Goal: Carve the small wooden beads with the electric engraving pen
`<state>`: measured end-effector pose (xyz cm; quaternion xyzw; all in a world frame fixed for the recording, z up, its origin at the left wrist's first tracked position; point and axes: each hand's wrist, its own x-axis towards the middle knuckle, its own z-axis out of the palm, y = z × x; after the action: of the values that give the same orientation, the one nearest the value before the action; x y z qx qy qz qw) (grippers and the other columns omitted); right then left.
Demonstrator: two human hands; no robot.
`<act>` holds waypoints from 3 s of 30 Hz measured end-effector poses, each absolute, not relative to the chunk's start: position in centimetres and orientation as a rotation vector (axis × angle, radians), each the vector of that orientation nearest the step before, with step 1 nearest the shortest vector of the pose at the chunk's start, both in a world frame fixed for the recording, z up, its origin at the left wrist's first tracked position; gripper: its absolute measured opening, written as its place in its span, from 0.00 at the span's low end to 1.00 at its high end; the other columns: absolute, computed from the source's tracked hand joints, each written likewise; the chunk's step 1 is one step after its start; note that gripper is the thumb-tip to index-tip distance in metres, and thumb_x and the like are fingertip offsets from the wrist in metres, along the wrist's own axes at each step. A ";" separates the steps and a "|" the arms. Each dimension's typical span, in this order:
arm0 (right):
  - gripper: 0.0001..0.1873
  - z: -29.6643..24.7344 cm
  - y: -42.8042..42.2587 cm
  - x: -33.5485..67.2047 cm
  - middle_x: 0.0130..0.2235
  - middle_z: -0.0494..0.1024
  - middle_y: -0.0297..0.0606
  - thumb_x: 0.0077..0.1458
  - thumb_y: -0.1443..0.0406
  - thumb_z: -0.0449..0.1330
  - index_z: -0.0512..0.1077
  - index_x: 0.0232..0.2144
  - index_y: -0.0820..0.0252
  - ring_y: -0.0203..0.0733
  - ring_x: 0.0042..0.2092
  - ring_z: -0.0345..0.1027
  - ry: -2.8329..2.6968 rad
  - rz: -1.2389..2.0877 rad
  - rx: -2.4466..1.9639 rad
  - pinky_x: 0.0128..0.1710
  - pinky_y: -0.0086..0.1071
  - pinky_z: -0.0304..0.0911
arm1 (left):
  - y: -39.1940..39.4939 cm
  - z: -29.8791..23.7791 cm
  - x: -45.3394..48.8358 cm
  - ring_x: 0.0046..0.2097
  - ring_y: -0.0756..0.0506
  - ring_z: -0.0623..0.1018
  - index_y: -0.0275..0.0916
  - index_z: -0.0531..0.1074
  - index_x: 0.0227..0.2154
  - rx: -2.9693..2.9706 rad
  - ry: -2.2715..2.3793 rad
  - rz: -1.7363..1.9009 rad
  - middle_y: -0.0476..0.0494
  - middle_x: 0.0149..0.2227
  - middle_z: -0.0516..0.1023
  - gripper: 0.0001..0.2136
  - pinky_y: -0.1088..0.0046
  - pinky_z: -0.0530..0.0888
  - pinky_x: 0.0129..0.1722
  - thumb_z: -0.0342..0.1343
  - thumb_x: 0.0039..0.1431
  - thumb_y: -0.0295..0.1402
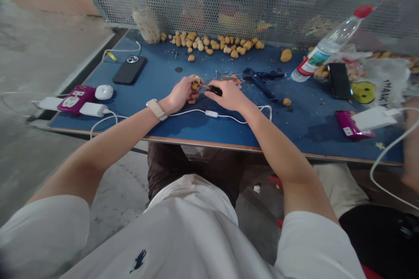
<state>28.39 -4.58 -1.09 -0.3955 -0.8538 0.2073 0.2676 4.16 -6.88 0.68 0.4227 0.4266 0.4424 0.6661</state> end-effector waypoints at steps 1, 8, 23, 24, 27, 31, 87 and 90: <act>0.31 -1.1 -4.6 28.4 0.48 0.93 0.51 0.81 0.36 0.66 0.90 0.56 0.54 0.61 0.46 0.81 -2.306 0.560 -1.069 0.50 0.52 0.74 | -7.0 0.8 4.2 0.23 0.55 0.62 0.41 0.75 0.40 0.958 0.967 0.999 0.57 0.30 0.65 0.14 0.81 0.56 0.23 0.55 0.88 0.37; 0.31 -1.4 -4.5 28.3 0.50 0.95 0.53 0.79 0.37 0.67 0.91 0.55 0.55 0.63 0.48 0.84 -2.323 0.522 -1.066 0.52 0.53 0.76 | -7.1 1.1 4.2 0.23 0.54 0.62 0.40 0.76 0.40 0.963 0.976 0.986 0.56 0.30 0.65 0.15 0.81 0.56 0.22 0.53 0.88 0.33; 0.33 -1.2 -4.4 28.5 0.48 0.93 0.52 0.81 0.33 0.65 0.89 0.54 0.53 0.63 0.47 0.82 -2.284 0.565 -1.085 0.53 0.54 0.75 | -7.6 1.5 4.2 0.23 0.55 0.62 0.42 0.70 0.39 0.991 0.973 0.992 0.56 0.32 0.66 0.14 0.82 0.55 0.22 0.55 0.89 0.31; 0.33 -1.2 -4.5 28.5 0.48 0.93 0.51 0.81 0.34 0.65 0.89 0.55 0.53 0.62 0.47 0.82 -2.285 0.569 -1.077 0.53 0.54 0.75 | -7.6 1.5 4.1 0.23 0.55 0.62 0.42 0.70 0.39 1.005 0.974 0.989 0.56 0.32 0.66 0.14 0.82 0.55 0.23 0.56 0.89 0.31; 0.32 -1.0 -4.7 28.4 0.49 0.93 0.52 0.81 0.35 0.65 0.89 0.56 0.54 0.61 0.47 0.82 -2.286 0.581 -1.057 0.53 0.53 0.75 | -7.6 1.2 4.1 0.24 0.55 0.62 0.42 0.70 0.39 1.041 0.973 0.992 0.55 0.32 0.66 0.15 0.82 0.55 0.24 0.58 0.90 0.34; 0.31 -1.0 -4.8 28.2 0.48 0.92 0.51 0.81 0.37 0.65 0.89 0.56 0.55 0.61 0.46 0.81 -2.287 0.570 -1.042 0.52 0.52 0.74 | -7.5 0.8 3.9 0.24 0.55 0.61 0.43 0.70 0.39 1.076 0.945 0.985 0.57 0.30 0.63 0.21 0.82 0.54 0.24 0.64 0.92 0.46; 0.31 -1.6 -4.6 28.3 0.46 0.93 0.49 0.83 0.37 0.65 0.90 0.58 0.54 0.59 0.45 0.81 -2.346 0.517 -0.999 0.48 0.47 0.70 | -7.7 1.0 3.8 0.23 0.55 0.65 0.45 0.71 0.47 1.010 0.799 0.942 0.58 0.32 0.68 0.19 0.81 0.55 0.23 0.63 0.93 0.53; 0.33 -1.7 -4.5 28.3 0.44 0.91 0.48 0.83 0.34 0.64 0.89 0.57 0.54 0.58 0.43 0.79 -2.317 0.511 -1.002 0.48 0.48 0.71 | -7.7 0.8 3.8 0.23 0.55 0.64 0.44 0.71 0.46 0.983 0.806 0.945 0.57 0.32 0.69 0.20 0.82 0.55 0.23 0.62 0.93 0.53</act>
<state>28.35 -4.51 -1.70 -0.3734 -0.8638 0.1907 0.2793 3.77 -7.65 0.77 0.4417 0.3623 0.4247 0.7024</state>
